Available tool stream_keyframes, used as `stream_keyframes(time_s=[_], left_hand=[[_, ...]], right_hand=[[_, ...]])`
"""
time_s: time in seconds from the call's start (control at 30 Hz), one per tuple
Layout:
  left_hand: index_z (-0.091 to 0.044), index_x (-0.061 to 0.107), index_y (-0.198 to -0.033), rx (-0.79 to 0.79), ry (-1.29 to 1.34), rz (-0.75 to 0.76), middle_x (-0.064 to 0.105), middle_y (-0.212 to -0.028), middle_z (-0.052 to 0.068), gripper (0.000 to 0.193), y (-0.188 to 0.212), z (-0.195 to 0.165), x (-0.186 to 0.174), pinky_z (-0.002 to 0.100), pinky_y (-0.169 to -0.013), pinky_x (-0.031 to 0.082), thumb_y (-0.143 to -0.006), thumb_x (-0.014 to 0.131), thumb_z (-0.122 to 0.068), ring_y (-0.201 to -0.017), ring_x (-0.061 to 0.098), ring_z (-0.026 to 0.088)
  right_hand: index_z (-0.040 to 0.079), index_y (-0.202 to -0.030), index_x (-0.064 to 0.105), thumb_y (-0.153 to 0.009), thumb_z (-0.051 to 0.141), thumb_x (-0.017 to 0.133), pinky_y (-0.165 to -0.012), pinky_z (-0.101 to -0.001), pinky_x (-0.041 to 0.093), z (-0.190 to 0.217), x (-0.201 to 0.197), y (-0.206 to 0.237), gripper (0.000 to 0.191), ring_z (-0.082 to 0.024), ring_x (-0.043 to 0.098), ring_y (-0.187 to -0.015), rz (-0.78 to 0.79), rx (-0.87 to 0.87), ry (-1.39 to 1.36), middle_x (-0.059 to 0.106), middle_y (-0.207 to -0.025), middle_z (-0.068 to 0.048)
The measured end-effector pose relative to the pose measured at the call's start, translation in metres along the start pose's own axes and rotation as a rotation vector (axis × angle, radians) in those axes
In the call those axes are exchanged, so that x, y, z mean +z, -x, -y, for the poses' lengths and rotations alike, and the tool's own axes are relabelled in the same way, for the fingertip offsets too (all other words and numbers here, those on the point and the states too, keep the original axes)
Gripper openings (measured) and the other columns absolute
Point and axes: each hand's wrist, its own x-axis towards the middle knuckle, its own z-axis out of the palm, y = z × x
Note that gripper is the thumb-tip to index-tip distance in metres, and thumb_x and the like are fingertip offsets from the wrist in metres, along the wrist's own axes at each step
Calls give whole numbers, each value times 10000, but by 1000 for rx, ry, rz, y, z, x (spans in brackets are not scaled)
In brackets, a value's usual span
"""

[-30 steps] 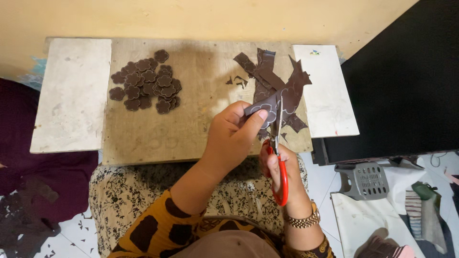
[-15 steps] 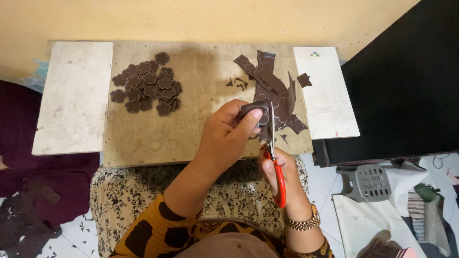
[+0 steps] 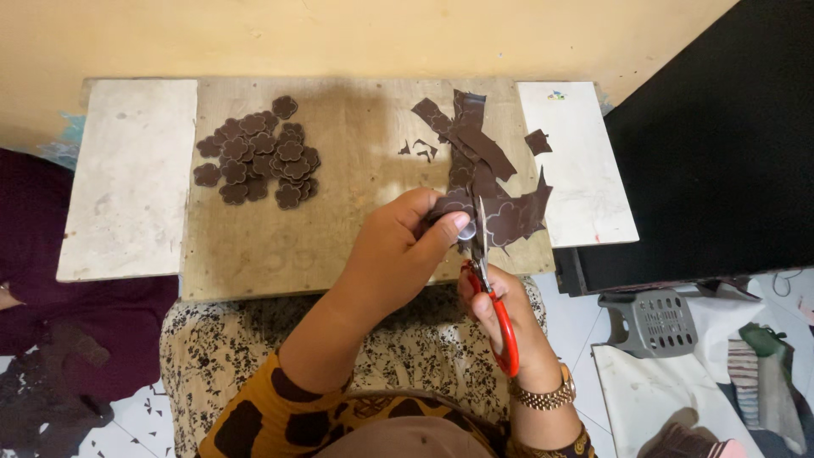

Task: The person uses red-handled scissors to cut flower-shaped pieces from a dark brown sheet with pre-drawn outlines. They hold the sheet with one hand and cut along the lines, placing finished pieces on a wooden board to the left.

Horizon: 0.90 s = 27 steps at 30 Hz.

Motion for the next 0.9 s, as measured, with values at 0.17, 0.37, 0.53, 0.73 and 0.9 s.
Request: stream_keyframes(time_s=[0.17, 0.37, 0.53, 0.73, 0.9], left_hand=[[-37, 699, -997, 8, 117, 37, 654, -768, -37, 157, 0, 3, -3, 215, -620, 466, -975, 700, -192, -686, 563, 35], [-55, 691, -1019, 2, 177, 23, 694, -829, -37, 157, 0, 6, -5, 215, -636, 515, -953, 710, -197, -698, 596, 35], [-61, 632, -1033, -4, 314, 31, 678, -847, -19, 190, 0, 10, -8, 220, -635, 515, -933, 747, -175, -698, 596, 47], [-51, 643, -976, -17, 232, 55, 665, -801, -11, 183, -2, 12, -12, 221, -617, 511, -935, 763, -183, -679, 589, 45], [-57, 672, -999, -23, 235, 105, 672, -813, -22, 168, -1, 13, -5, 211, -614, 501, -933, 746, -192, -684, 586, 35]], right_hand=[[99, -791, 495, -922, 738, 586, -551, -245, 251, -7, -1, 2, 659, -60, 320, -641, -21, 7, -2, 377, -699, 81], [102, -777, 491, -921, 732, 585, -548, -239, 265, -14, -2, 3, 653, -60, 331, -633, -18, -4, 21, 389, -691, 82], [102, -759, 496, -923, 716, 585, -533, -240, 281, -17, -4, 4, 642, -65, 346, -609, 10, 7, 28, 403, -660, 76], [99, -805, 499, -934, 719, 587, -562, -247, 298, -11, -3, 3, 639, -77, 365, -648, 50, -4, -12, 414, -708, 64], [90, -865, 514, -954, 727, 567, -613, -249, 324, -4, -2, 5, 646, -93, 389, -698, 66, -34, -44, 433, -767, 40]])
